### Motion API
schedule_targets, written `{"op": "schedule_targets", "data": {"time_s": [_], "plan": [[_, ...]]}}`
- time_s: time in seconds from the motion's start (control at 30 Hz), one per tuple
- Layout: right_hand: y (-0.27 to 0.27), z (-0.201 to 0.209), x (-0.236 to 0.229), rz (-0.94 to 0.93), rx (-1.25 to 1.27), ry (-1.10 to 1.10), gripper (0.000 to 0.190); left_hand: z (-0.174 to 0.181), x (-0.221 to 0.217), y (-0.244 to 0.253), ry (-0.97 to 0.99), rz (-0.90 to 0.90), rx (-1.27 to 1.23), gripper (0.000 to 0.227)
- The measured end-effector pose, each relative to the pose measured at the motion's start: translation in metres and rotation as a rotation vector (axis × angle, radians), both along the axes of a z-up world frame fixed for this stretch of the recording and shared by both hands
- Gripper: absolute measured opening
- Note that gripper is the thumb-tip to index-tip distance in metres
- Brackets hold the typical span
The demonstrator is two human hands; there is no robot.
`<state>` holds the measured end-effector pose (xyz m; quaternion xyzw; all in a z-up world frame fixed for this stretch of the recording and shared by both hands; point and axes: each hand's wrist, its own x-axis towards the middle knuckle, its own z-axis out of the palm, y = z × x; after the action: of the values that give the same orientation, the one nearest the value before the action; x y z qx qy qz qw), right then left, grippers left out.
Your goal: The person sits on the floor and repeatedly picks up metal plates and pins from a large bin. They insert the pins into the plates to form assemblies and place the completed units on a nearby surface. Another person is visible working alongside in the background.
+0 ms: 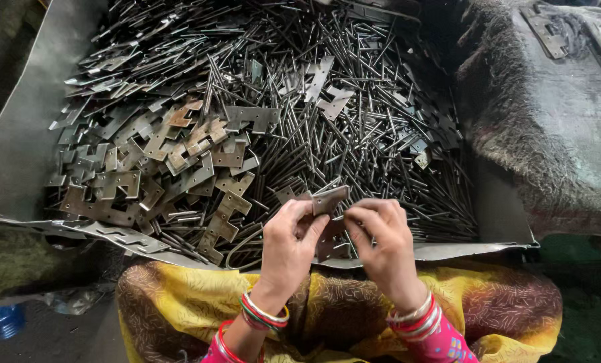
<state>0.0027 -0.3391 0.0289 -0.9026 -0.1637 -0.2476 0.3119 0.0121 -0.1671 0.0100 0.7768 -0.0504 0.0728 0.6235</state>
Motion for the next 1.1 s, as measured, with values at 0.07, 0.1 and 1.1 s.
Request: {"op": "schedule_targets", "data": {"time_s": [0.07,0.1,1.1], "plan": [[0.006,0.007,-0.005,0.053,-0.080,-0.034,0.018,0.001,-0.004,-0.002,-0.131,0.035,0.095,0.014],[0.007,0.009,-0.006,0.079,-0.121,-0.052,0.018,0.001,-0.006,-0.004,-0.197,0.052,0.142,0.013],[-0.303,0.045,-0.119,-0.956,0.012,0.071,0.013,-0.077,0.010,0.098,0.414,0.096,-0.105,0.028]]}}
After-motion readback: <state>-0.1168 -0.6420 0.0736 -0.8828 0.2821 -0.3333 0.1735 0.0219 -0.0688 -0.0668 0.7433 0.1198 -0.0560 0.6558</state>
